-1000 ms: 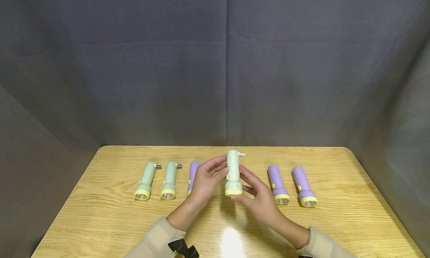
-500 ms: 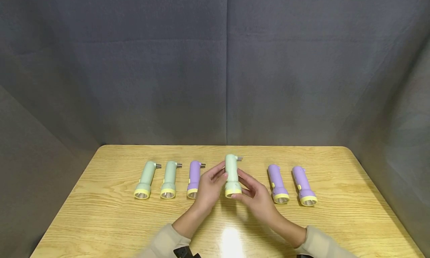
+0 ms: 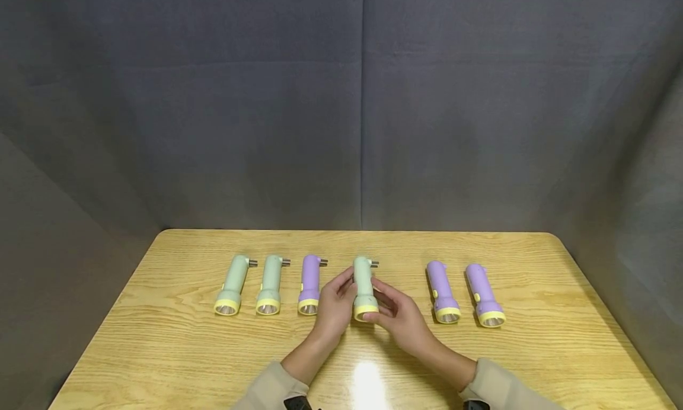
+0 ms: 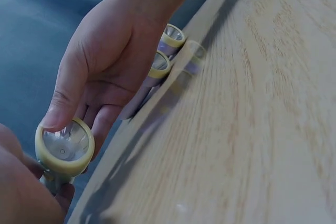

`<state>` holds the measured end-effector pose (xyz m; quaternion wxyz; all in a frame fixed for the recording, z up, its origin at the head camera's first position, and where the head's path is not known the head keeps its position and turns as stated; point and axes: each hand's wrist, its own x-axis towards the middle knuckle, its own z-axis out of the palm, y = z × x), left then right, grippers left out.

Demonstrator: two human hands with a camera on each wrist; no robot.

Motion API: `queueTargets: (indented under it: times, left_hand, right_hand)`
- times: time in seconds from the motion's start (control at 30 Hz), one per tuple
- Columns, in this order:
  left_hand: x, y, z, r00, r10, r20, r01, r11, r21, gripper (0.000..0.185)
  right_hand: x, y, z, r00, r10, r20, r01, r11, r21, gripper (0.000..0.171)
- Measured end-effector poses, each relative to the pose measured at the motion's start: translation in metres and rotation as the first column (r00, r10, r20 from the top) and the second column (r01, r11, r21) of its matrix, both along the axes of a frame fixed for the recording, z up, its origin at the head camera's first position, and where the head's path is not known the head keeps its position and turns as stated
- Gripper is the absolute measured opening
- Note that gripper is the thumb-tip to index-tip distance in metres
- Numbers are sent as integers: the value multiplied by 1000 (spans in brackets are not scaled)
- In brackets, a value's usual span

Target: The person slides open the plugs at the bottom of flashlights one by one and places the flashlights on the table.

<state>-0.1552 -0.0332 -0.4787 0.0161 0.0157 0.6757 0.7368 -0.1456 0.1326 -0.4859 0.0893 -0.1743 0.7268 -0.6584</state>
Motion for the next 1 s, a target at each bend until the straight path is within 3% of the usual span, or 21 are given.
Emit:
queueTargets:
  times: [0.57, 0.77, 1.0]
  left_hand:
    - [-9, 6, -17, 997, 56, 48, -54, 998, -43, 44]
    - [-10, 6, -17, 997, 68, 32, -66, 997, -50, 43]
    - [-10, 8, -16, 995, 93, 20, -93, 995, -38, 42]
  right_hand:
    - [-15, -3, -10, 999, 40, -13, -39, 997, 71, 73]
    - [-18, -5, -13, 999, 32, -19, -30, 997, 77, 72]
    - [-20, -6, -15, 996, 19, -86, -8, 993, 121, 69]
